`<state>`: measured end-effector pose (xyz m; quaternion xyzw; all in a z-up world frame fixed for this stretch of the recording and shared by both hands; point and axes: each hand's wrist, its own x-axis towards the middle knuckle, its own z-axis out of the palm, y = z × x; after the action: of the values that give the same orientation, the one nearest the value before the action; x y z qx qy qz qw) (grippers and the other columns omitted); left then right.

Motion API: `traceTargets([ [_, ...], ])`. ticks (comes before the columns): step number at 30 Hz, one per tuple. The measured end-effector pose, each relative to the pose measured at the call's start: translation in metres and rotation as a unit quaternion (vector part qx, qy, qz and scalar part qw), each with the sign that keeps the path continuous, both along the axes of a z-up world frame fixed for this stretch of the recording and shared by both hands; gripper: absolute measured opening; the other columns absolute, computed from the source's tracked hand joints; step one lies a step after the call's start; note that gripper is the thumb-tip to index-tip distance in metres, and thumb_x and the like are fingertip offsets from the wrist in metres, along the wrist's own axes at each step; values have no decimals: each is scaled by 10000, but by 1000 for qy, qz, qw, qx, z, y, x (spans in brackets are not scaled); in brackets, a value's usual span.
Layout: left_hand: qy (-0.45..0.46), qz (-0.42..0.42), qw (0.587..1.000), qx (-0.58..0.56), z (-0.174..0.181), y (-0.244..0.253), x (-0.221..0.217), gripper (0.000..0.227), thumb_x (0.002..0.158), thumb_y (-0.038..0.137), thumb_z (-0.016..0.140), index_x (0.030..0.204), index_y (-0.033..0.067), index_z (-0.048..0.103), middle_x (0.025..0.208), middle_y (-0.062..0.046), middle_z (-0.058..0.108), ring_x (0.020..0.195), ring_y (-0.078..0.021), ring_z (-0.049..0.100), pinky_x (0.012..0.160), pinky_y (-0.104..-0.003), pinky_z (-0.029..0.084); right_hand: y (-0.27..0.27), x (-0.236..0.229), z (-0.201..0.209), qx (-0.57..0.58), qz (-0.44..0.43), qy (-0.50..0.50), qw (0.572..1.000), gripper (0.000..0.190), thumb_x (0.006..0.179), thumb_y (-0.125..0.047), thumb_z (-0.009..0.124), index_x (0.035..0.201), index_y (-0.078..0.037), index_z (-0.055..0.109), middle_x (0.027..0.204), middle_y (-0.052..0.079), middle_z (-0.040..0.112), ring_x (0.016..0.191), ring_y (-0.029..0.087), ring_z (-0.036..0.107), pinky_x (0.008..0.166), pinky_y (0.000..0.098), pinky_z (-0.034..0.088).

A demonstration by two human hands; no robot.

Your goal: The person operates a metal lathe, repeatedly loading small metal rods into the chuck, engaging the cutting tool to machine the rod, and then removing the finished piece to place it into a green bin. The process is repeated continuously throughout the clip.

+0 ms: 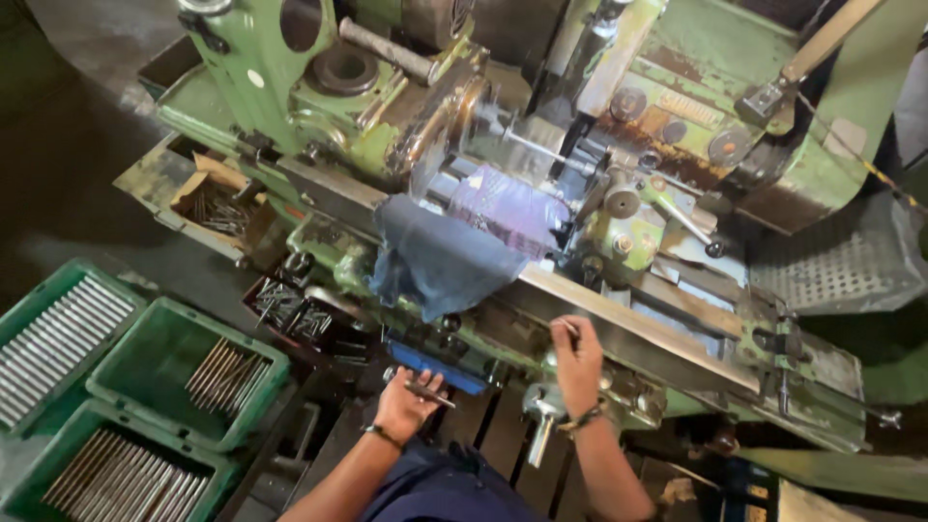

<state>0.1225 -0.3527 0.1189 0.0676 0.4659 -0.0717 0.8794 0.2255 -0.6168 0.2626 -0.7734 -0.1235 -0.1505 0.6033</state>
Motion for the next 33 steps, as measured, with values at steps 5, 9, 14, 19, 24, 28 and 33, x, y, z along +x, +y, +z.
traceTargets([
  [5,-375,-86,915,120,102,23,43,483,949,215,507,1414,176,383,1355,-139,616,1239,-300,630,997,-490,534,-42,64,41,-36,-86,-130,987,296,1184,-202,554,917,-90,618,1208,32,733,1065,98,664,872,255,527],
  [9,-346,-172,861,329,180,12,173,355,982,180,671,1271,78,491,1210,-118,647,1095,-213,688,894,-412,574,-98,144,75,-273,-273,-167,907,217,1171,-202,539,1180,-77,716,1096,130,717,1018,329,656,872,473,507],
  [14,-449,-98,850,257,191,-39,381,264,972,291,649,1102,65,611,1051,-79,732,949,-175,713,812,-333,613,-147,239,71,-568,-312,2,762,333,1090,-366,570,1021,-88,740,1007,147,741,954,389,673,802,529,515],
  [19,-317,-6,902,294,117,-78,502,227,976,263,702,999,38,679,915,-49,683,777,-133,625,715,-316,534,-162,257,33,-568,-335,9,752,313,1078,-374,574,1046,-110,740,1004,132,744,916,413,650,832,500,525],
  [24,-293,71,904,303,76,-82,552,226,988,251,739,886,55,693,817,15,579,701,-96,456,616,-292,347,-161,258,28,-562,-356,14,747,309,1059,-374,569,1062,-110,730,1025,117,743,913,410,655,842,502,529],
  [28,-323,112,899,274,63,-91,558,197,989,241,740,898,99,637,824,57,514,727,-75,400,632,-284,310,-145,245,29,-564,-341,84,747,304,1063,-361,557,1065,-106,721,1031,143,733,859,432,657,771,528,530],
  [33,-245,149,913,290,54,-107,556,155,914,195,742,975,124,617,935,59,642,881,-77,586,807,-266,468,-120,235,29,-576,-377,123,715,331,1114,-378,541,1038,-100,704,1020,142,736,895,416,679,775,534,545],
])
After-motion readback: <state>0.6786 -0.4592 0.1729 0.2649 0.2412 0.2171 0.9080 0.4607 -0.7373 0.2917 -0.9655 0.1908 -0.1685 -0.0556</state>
